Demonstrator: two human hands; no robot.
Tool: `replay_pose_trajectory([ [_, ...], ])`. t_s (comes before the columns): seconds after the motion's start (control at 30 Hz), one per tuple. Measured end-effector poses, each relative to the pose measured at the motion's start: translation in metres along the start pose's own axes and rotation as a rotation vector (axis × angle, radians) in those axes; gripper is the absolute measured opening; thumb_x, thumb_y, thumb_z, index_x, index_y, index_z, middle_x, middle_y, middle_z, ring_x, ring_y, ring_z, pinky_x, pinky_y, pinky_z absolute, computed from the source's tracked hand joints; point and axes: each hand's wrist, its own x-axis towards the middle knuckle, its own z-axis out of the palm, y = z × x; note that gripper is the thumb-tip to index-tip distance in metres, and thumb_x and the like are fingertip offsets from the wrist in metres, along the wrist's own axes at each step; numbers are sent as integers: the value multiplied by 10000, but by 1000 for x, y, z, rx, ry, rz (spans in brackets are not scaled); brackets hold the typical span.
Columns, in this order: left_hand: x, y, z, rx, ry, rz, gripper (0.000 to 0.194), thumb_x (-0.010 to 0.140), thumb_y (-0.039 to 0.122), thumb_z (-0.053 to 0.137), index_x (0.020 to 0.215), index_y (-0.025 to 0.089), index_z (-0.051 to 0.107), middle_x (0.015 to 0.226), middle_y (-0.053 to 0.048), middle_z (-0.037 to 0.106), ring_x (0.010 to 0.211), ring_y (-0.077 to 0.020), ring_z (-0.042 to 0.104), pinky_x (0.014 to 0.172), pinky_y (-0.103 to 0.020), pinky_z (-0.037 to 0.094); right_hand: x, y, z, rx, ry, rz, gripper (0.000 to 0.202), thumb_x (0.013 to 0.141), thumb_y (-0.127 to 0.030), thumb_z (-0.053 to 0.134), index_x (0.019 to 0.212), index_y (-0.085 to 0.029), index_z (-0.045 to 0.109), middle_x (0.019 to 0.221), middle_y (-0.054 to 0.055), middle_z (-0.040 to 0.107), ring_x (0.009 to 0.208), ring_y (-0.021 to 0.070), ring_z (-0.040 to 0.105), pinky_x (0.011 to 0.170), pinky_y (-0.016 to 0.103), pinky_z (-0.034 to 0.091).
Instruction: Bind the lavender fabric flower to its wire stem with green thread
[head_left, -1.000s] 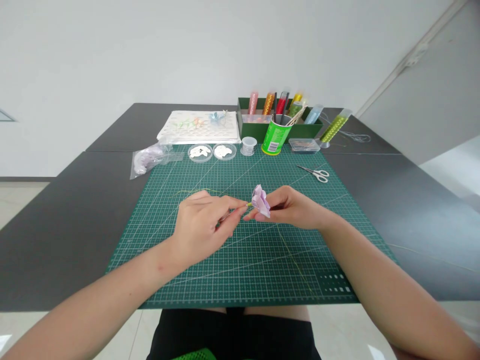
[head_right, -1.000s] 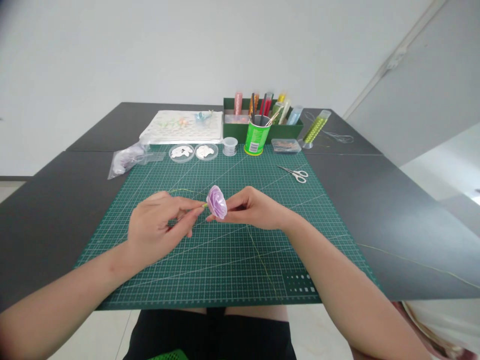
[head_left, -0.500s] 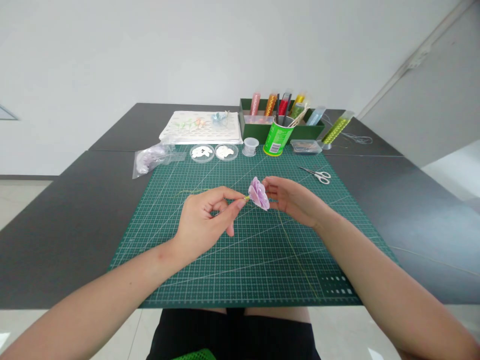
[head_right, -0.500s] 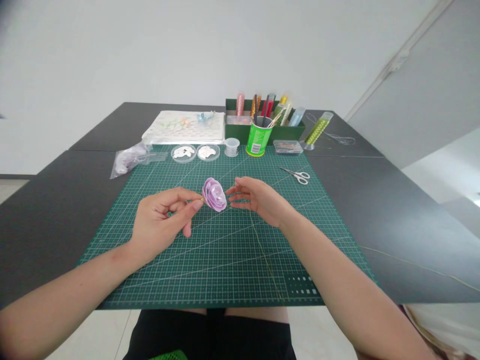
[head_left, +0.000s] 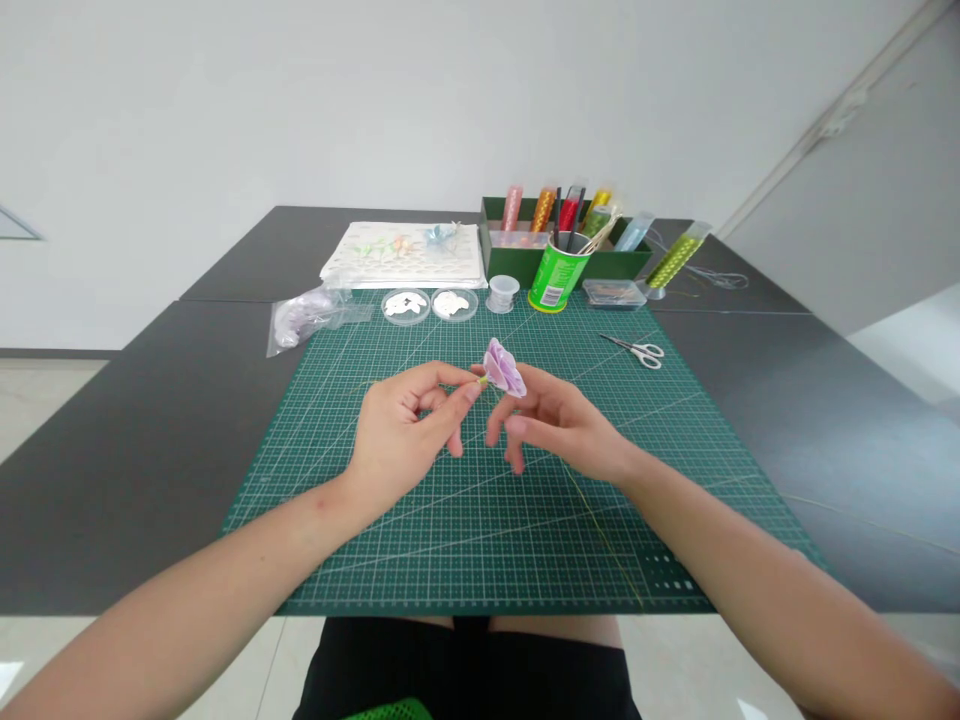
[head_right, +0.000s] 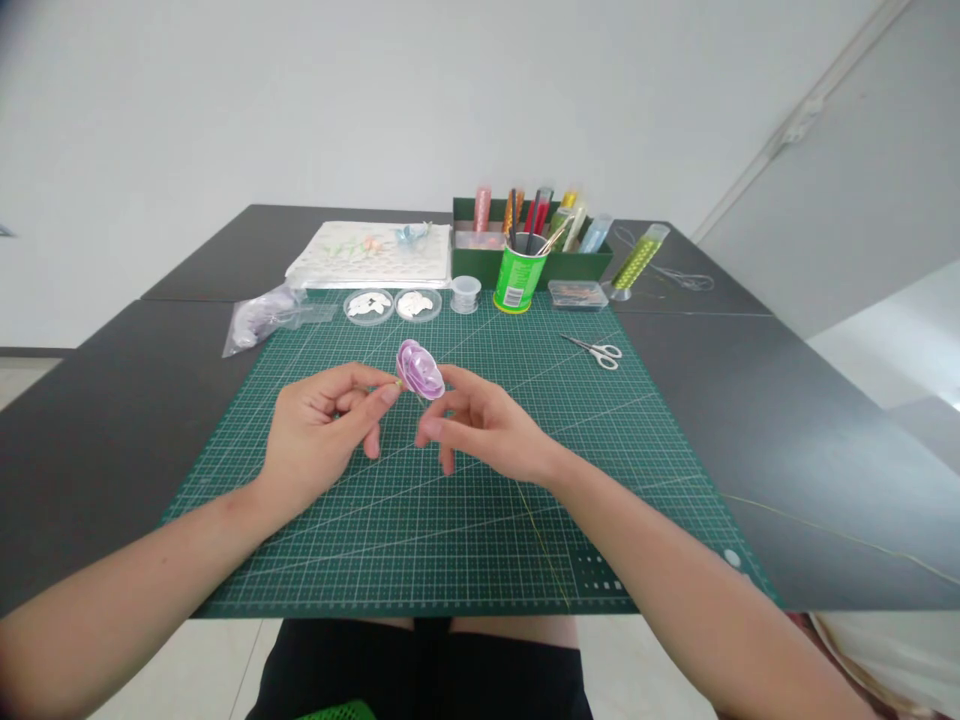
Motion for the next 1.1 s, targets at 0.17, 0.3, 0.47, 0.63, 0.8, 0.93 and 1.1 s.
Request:
replay_pose_trajectory([
  [0.17, 3, -1, -1, 22, 32, -8, 143, 961, 256, 643, 872, 199, 739, 405, 100, 583, 365, -83, 541, 531, -227, 484, -5, 1, 3, -709, 214, -342, 254, 985, -302, 633, 1205, -195, 703, 519, -88, 481, 419, 67, 382, 446, 212, 318],
  [0.3, 3, -3, 0, 17, 29, -9, 148, 961, 252, 638, 861, 194, 730, 414, 95, 594, 355, -76, 522, 505, -214, 462, -8, 0, 2, -983, 177, -480, 296, 1053, -211, 473, 1233, -170, 704, 647, -5, 708, 477, 92, 547, 473, 236, 386],
  [0.47, 2, -4, -1, 61, 16, 24, 163, 985, 253, 606, 870, 195, 706, 437, 93, 605, 373, -77, 524, 496, -206, 438, -11, -6, 0, -1089, 156, -571, 320, 1022, -130, 473, 1259, -140, 688, 659, 5, 737, 472, 106, 573, 443, 266, 378],
  [0.63, 2, -8, 0, 398, -45, 121, 175, 992, 265, 619, 839, 207, 681, 495, 88, 642, 477, -106, 595, 563, -233, 428, -16, -25, 2, -962, 175, -603, 293, 998, -156, 532, 1218, -195, 723, 584, -13, 687, 439, 105, 539, 432, 261, 373],
  [0.8, 0, -16, 3, 591, -169, 277, 210, 1016, 298, 589, 842, 218, 674, 512, 86, 639, 506, -121, 594, 641, -271, 438, -19, -42, 2, -657, 209, -491, 276, 980, -174, 586, 1158, -256, 780, 628, 0, 725, 441, 101, 547, 430, 241, 401],
  [0.93, -5, -18, 8, 587, -282, 396, 218, 1009, 283, 573, 832, 215, 681, 537, 74, 619, 498, -116, 576, 614, -272, 412, -17, -43, -6, -527, 281, -319, 219, 967, -222, 635, 1060, -251, 831, 617, 2, 722, 439, 96, 529, 411, 239, 363],
  [1.1, -10, -17, 14, 466, -404, 382, 130, 940, 176, 600, 833, 198, 671, 566, 82, 622, 513, -107, 608, 635, -270, 438, -11, -30, -17, -394, 279, -135, 221, 948, -335, 675, 1026, -218, 846, 543, -13, 657, 428, 92, 435, 402, 240, 298],
])
